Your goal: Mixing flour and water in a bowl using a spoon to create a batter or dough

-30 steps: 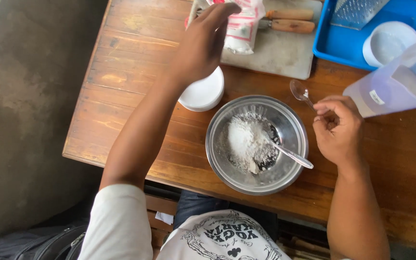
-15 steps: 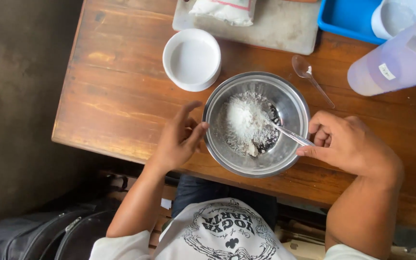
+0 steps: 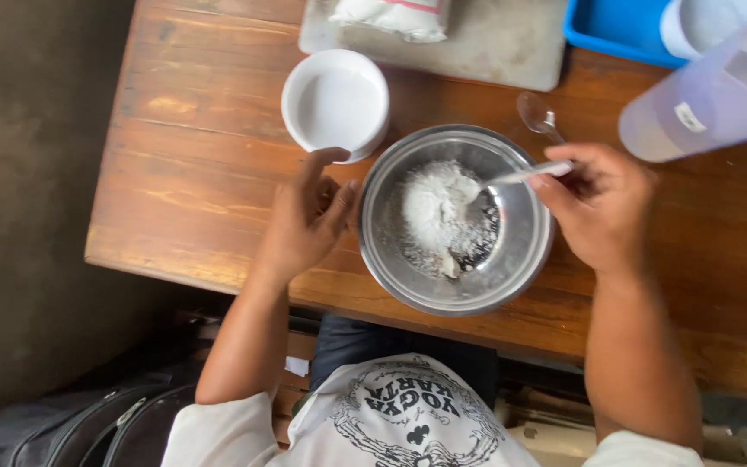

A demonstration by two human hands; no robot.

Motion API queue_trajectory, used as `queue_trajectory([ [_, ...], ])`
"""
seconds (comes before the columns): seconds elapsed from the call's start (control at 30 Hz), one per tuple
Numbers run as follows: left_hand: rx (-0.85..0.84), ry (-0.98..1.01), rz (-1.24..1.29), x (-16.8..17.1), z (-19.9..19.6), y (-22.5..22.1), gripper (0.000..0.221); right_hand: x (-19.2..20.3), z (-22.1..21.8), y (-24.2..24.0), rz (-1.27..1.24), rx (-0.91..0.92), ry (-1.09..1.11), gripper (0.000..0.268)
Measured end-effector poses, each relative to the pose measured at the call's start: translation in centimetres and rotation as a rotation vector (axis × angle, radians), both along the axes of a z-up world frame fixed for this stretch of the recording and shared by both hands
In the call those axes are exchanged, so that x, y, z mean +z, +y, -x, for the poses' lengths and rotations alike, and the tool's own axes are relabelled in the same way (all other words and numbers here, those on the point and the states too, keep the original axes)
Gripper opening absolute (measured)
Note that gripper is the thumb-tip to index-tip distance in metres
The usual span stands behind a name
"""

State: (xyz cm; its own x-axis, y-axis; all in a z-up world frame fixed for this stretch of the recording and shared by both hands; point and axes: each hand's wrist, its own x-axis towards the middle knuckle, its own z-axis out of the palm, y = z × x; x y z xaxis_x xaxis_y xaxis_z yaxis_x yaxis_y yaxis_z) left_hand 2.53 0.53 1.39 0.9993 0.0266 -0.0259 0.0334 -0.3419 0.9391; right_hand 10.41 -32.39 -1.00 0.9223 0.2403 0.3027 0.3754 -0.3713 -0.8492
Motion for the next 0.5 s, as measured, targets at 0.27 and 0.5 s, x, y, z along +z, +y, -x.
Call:
queue_trajectory([
  [0.27, -0.044, 0.014, -0.06, -2.3, -1.1, 0.1, 0.04, 0.7, -0.4, 1.3, -0.046, 0.073, -0.175, 0.007],
  [0.5, -0.085, -0.055, 0.109, -3.1, -1.4, -0.6, 0.037, 1.1, 0.0, 0.0, -0.059, 0.099, -0.416, 0.015],
])
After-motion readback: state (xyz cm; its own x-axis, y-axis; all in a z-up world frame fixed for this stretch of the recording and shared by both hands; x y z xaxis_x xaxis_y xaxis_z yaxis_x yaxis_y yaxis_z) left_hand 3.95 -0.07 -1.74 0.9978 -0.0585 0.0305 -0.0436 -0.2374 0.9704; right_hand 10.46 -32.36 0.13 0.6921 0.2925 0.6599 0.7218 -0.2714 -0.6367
